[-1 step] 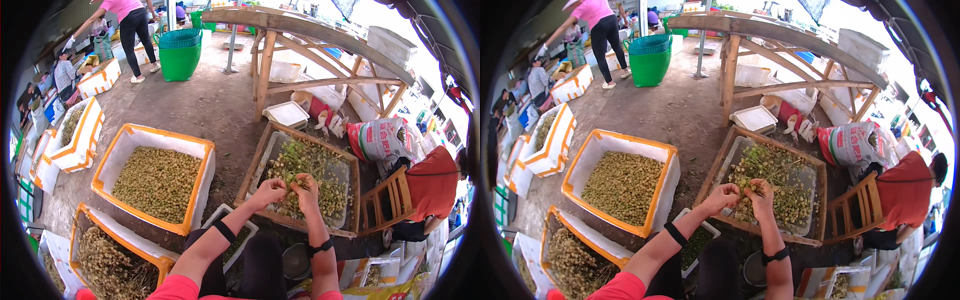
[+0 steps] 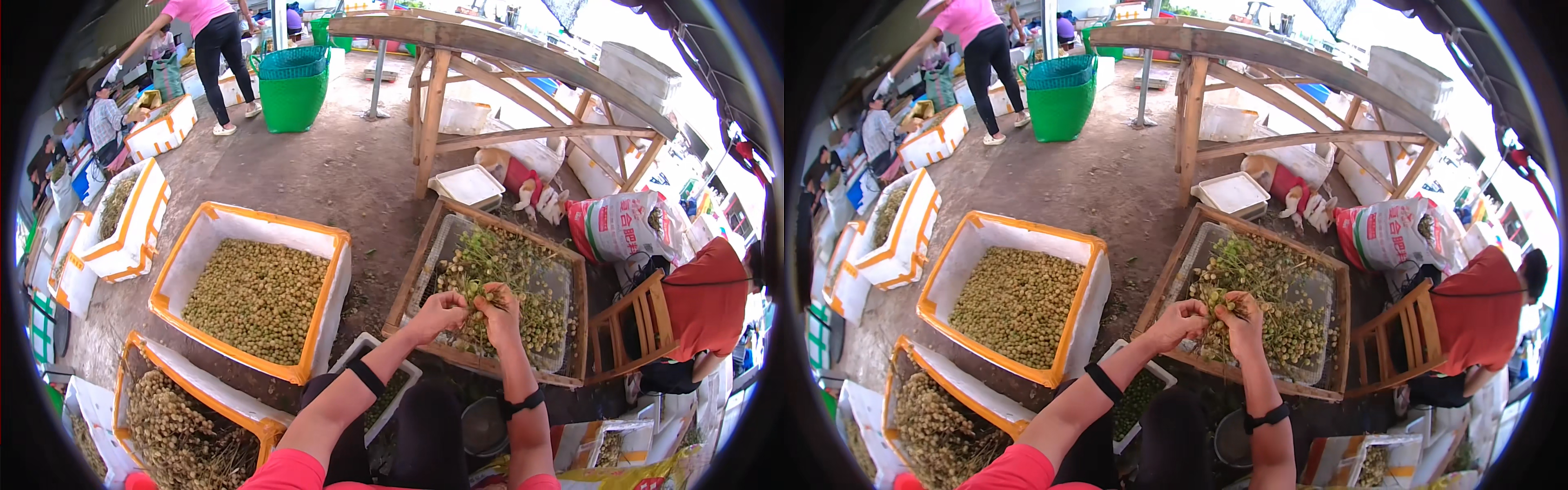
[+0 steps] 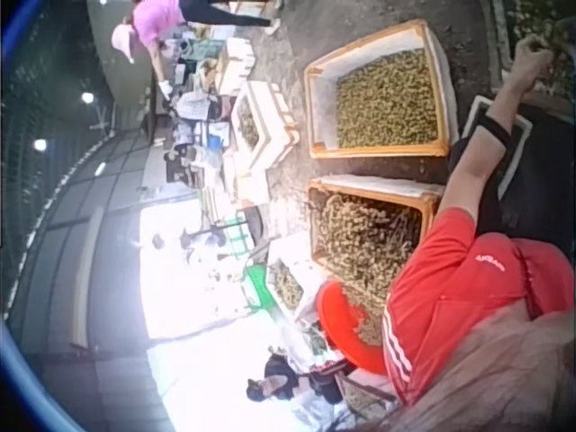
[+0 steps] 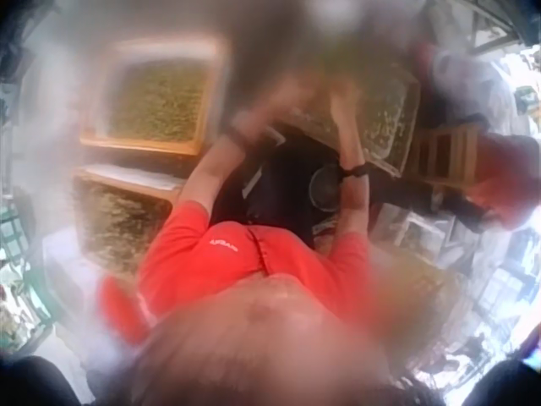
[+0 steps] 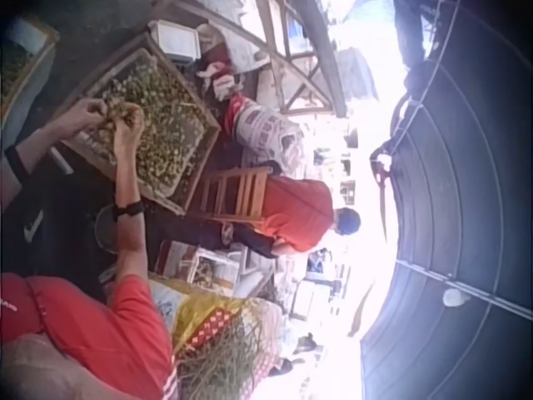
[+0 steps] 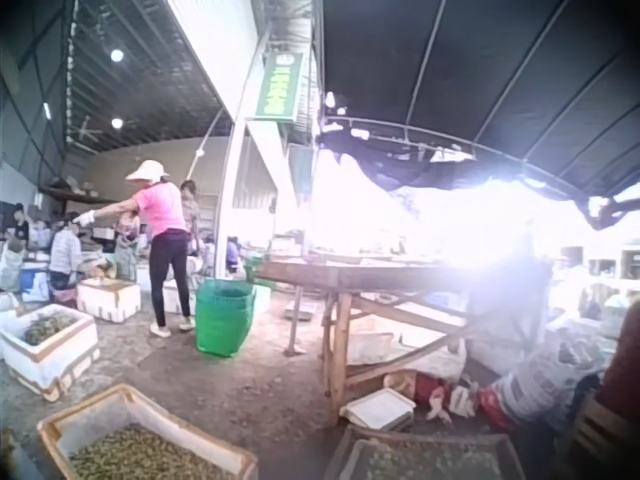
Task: Picking individual longan fruits from their branches and sorting them into containers.
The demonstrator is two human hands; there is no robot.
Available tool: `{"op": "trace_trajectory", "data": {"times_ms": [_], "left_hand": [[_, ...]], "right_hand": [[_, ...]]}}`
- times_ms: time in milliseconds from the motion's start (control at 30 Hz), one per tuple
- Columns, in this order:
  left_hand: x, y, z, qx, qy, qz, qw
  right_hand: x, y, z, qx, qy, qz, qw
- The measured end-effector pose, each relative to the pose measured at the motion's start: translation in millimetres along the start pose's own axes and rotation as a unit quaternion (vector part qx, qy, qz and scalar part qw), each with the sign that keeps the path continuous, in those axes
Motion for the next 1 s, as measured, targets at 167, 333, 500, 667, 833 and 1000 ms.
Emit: {"op": "trace_trajectory", "data": {"times_ms": [167,333,500,667,833,1000], "left_hand": [[5,7,-4,0.037,0.082,0.004,0.996],[6,11,-6,0.040,0.104,-0.001,0.994],[1,8,-3,0.011,0.035,-0.034,0.999],[5,7,5,0.008,0.035,-0.042,0.998],[13,12,6,-0.007,0.172,-0.006,0.985],[2,6,10,-0.036,0.233,0.027,0.971]], "right_hand": [[-17,0,-4,0.000,-0.128,-0.095,0.987],[-31,2,-9,0.014,-0.157,-0.175,0.972],[-11,3,-5,-0.005,-0.059,-0.030,0.998],[-6,8,-8,0.011,-0.047,-0.030,0.998],[-21,10,-6,0.021,-0.141,-0.121,0.982],[-14,11,-2,0.048,-0.133,-0.119,0.983]]}}
Point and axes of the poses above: each hand's wrist, its own y-axis away from the middle knuckle, its own z-axis out of the back of the hand, x = y × z, the point moved 10 cm from there along -y, towards the middle knuckle, and after that the axes turned 6 degrees about -z, right-handed, at the moved point
